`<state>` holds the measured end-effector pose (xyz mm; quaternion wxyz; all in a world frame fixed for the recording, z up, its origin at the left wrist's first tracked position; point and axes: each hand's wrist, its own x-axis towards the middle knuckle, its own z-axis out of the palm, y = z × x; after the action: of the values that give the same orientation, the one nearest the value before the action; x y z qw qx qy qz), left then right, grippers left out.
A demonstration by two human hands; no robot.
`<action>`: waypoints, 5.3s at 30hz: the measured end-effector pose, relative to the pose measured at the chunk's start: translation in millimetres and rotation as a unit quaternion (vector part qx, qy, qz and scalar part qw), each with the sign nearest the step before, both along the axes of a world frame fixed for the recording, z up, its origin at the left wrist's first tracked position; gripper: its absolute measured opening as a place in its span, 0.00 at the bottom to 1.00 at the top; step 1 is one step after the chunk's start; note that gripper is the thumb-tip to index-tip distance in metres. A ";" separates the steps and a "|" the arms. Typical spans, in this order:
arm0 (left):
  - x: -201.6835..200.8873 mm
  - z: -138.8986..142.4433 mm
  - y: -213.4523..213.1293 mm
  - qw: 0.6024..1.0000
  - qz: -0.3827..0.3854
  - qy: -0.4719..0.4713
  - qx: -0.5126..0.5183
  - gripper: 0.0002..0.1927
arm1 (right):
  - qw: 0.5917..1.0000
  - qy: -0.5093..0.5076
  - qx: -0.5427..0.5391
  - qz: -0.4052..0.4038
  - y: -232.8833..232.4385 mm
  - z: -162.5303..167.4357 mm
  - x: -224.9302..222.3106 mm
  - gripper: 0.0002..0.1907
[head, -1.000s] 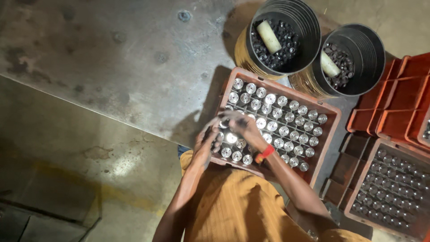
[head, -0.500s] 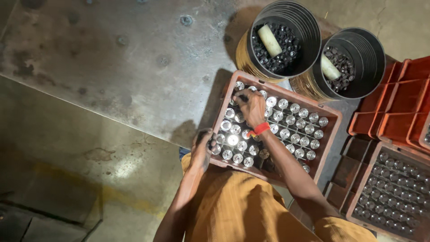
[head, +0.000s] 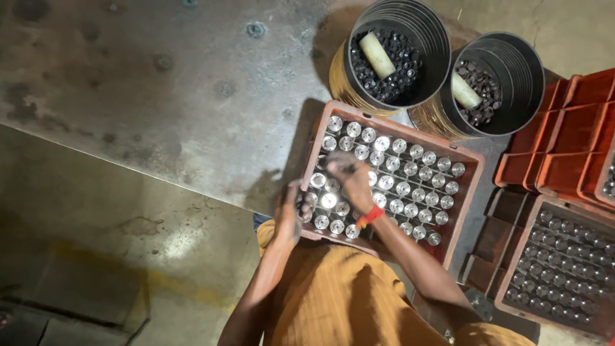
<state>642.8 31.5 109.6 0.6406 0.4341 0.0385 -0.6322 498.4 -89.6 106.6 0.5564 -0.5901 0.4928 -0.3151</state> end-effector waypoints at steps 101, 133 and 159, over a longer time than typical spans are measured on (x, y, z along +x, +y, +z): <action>-28.7 -7.3 35.8 0.990 -0.099 -0.094 0.034 0.16 | 0.999 0.026 0.020 -0.019 47.3 -3.0 -49.5 0.12; -18.1 5.5 9.7 0.989 -0.055 -0.138 0.020 0.09 | 0.890 0.449 -0.065 0.041 -81.2 11.7 -31.8 0.13; 16.5 32.1 -53.7 0.967 -0.043 -0.195 0.159 0.09 | 0.863 0.453 -0.120 0.189 -328.0 59.9 -205.2 0.23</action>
<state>659.3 -22.2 141.7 0.5306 0.6461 -0.0062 -0.5485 293.2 -417.6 166.5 0.2460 -0.8120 0.5276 0.0413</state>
